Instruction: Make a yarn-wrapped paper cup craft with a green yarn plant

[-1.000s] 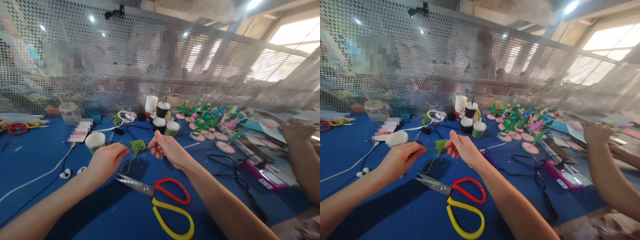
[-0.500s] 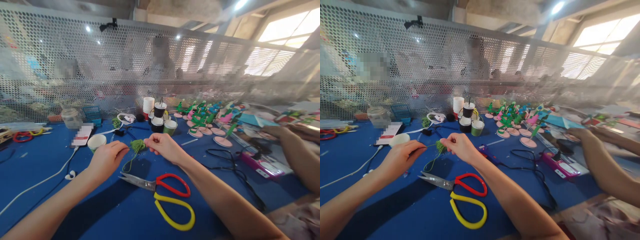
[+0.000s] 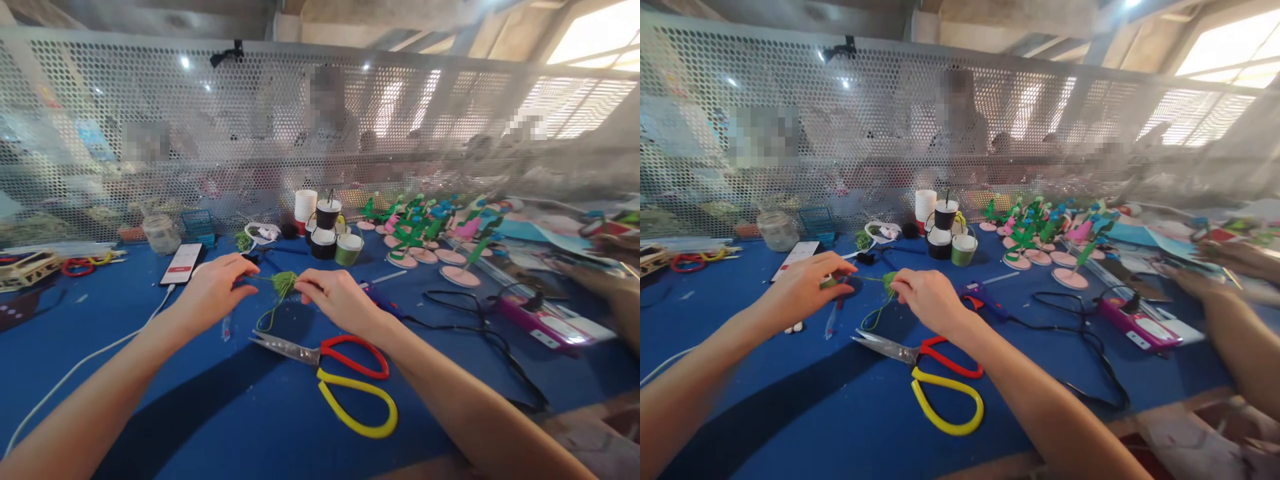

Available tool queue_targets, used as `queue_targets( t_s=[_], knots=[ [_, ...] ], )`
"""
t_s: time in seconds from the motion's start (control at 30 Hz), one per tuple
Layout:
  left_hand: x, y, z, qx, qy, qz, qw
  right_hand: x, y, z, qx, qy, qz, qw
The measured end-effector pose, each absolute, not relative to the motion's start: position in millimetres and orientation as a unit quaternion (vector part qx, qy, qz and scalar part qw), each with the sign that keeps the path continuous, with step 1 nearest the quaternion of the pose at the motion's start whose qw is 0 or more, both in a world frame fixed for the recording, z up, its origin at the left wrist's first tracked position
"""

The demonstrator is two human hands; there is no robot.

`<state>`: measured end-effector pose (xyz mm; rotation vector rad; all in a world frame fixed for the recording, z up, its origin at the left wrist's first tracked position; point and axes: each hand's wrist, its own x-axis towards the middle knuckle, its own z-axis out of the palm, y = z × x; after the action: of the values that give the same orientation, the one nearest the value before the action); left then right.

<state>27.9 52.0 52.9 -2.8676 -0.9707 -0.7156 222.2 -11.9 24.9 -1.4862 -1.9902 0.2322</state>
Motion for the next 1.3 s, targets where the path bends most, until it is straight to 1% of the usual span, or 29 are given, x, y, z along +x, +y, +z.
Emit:
queue_targets(
  t_s=[0.1,0.17,0.27,0.33,0.5,0.57,0.6,0.77,0.87,0.93,1.0,1.07,1.17,1.3],
  knots=[
    [23,52,55,-0.923,-0.316,-0.219,-0.008,222,-12,21,-0.579,-0.758,0.067,0.294],
    [23,52,51,-0.919,-0.321,-0.228,-0.013,219,-11,17,-0.582,-0.755,-0.001,0.303],
    [27,51,42,-0.916,-0.320,-0.243,-0.010,213,-10,10,-0.552,-0.753,-0.133,0.331],
    [31,49,38,-0.919,-0.307,-0.247,-0.010,211,-9,5,-0.532,-0.758,-0.184,0.329],
    [38,41,33,-0.916,-0.319,-0.238,-0.043,211,-4,-5,-0.540,-0.746,-0.226,0.317],
    [40,38,31,-0.906,-0.341,-0.233,-0.094,212,-2,-7,-0.544,-0.738,-0.237,0.321],
    [41,37,31,-0.898,-0.351,-0.228,-0.137,212,-1,-8,-0.545,-0.736,-0.241,0.322],
    [41,38,31,-0.791,-0.372,-0.189,-0.448,215,-1,-9,-0.534,-0.733,-0.247,0.341],
    [39,41,29,-0.712,-0.350,-0.168,-0.585,216,-2,-7,-0.522,-0.737,-0.233,0.361],
    [39,42,26,-0.670,-0.316,-0.154,-0.654,215,-3,-7,-0.517,-0.740,-0.220,0.370],
    [41,41,22,-0.642,-0.282,-0.160,-0.695,213,-5,-8,-0.515,-0.741,-0.206,0.380],
    [43,39,18,-0.621,-0.264,-0.192,-0.713,211,-6,-8,-0.520,-0.737,-0.190,0.388],
    [46,36,17,-0.603,-0.259,-0.229,-0.719,211,-7,-5,-0.524,-0.728,-0.163,0.410],
    [44,39,19,-0.604,-0.265,-0.231,-0.715,217,-7,-1,-0.508,-0.720,-0.161,0.446]
  ],
)
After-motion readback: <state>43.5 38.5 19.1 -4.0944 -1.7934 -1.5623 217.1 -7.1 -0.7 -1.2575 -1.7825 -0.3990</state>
